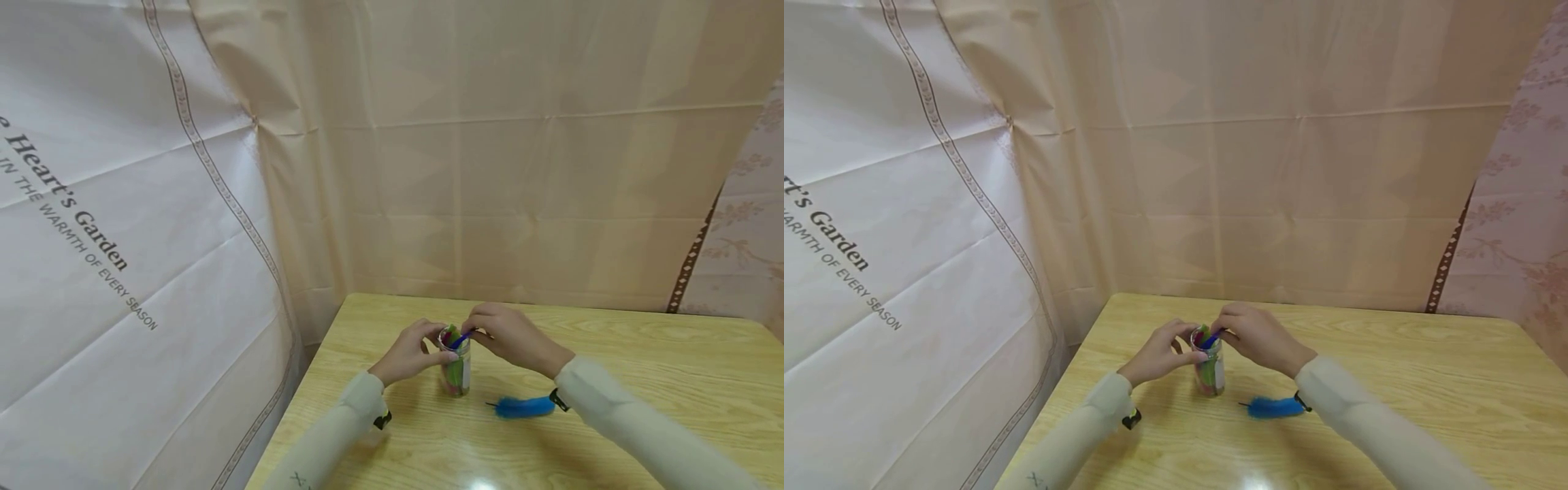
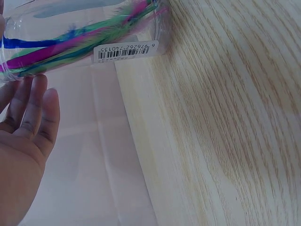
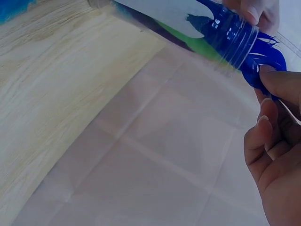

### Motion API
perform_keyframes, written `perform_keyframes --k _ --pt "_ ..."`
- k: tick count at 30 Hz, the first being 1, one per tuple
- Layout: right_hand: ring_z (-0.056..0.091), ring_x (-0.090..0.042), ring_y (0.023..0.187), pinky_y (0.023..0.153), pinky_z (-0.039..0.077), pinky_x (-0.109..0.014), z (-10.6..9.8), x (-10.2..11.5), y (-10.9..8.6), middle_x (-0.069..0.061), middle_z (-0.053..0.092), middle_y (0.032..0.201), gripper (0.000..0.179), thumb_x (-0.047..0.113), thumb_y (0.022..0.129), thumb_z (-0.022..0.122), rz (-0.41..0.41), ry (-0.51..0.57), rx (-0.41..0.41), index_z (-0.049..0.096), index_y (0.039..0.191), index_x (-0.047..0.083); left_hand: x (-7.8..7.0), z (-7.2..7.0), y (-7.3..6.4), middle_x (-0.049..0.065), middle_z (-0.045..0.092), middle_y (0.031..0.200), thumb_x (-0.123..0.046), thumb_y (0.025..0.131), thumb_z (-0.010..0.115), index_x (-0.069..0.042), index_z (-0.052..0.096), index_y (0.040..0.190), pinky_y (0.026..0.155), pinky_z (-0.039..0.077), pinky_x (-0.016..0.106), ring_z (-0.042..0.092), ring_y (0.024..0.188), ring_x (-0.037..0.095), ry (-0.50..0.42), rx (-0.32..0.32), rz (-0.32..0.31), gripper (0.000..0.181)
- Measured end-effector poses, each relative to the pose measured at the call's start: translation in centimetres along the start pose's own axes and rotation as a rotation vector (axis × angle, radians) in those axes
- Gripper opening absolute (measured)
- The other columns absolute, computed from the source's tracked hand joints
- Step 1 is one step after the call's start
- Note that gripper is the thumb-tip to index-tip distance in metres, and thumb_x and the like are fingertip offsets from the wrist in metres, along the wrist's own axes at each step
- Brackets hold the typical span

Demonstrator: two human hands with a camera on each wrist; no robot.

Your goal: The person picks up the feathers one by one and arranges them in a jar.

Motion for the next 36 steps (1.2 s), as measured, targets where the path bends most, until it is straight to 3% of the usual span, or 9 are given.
perform_keyframes --k 8,21,30,36 --pt "0.060 -0.005 0.083 0.068 0.052 -0.022 1.4 0.6 0.7 0.007 0.062 0.096 0.016 0.010 0.083 0.074 -0.020 0.029 0.042 0.072 0.097 0.017 -0.4 0.0 0.0 -0.012 0.053 0.107 -0.049 0.085 0.066 -0.036 0.055 0.128 0.069 0.051 0.025 0.056 0.099 0.021 -0.007 0.009 0.020 0.047" --pt "0.058 -0.001 0.083 0.070 0.051 -0.022 3.2 0.1 1.1 0.010 0.061 0.096 0.015 0.014 0.089 0.068 0.047 0.087 0.144 0.072 0.102 0.020 -0.1 0.0 0.1 -0.011 0.053 0.105 -0.051 0.084 0.066 -0.037 0.056 0.125 0.067 0.051 0.025 0.056 0.098 0.024 -0.008 0.004 0.026 0.045" --pt "0.058 -0.001 0.082 0.067 0.051 -0.021 2.2 -0.5 0.7 0.010 0.061 0.099 0.016 0.015 0.088 0.070 0.074 0.103 0.101 0.071 0.103 0.021 -0.2 0.0 0.0 -0.012 0.053 0.107 -0.051 0.084 0.065 -0.037 0.055 0.128 0.068 0.051 0.025 0.056 0.099 0.021 0.004 0.003 0.016 0.047" --pt "0.053 0.002 0.072 0.060 0.048 -0.019 1.0 -1.3 -0.1 0.011 0.061 0.095 0.014 0.017 0.089 0.069 0.098 0.086 0.060 0.071 0.102 0.019 0.0 0.0 0.0 -0.012 0.053 0.107 -0.052 0.084 0.065 -0.034 0.054 0.131 0.069 0.051 0.024 0.056 0.099 0.021 0.010 0.002 -0.004 0.052"
Point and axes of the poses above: each hand's wrist, its own y-axis towards the middle knuckle, its own z-axis out of the palm, x = y × z, the point moved 10 cm from there along y, towards the middle knuckle
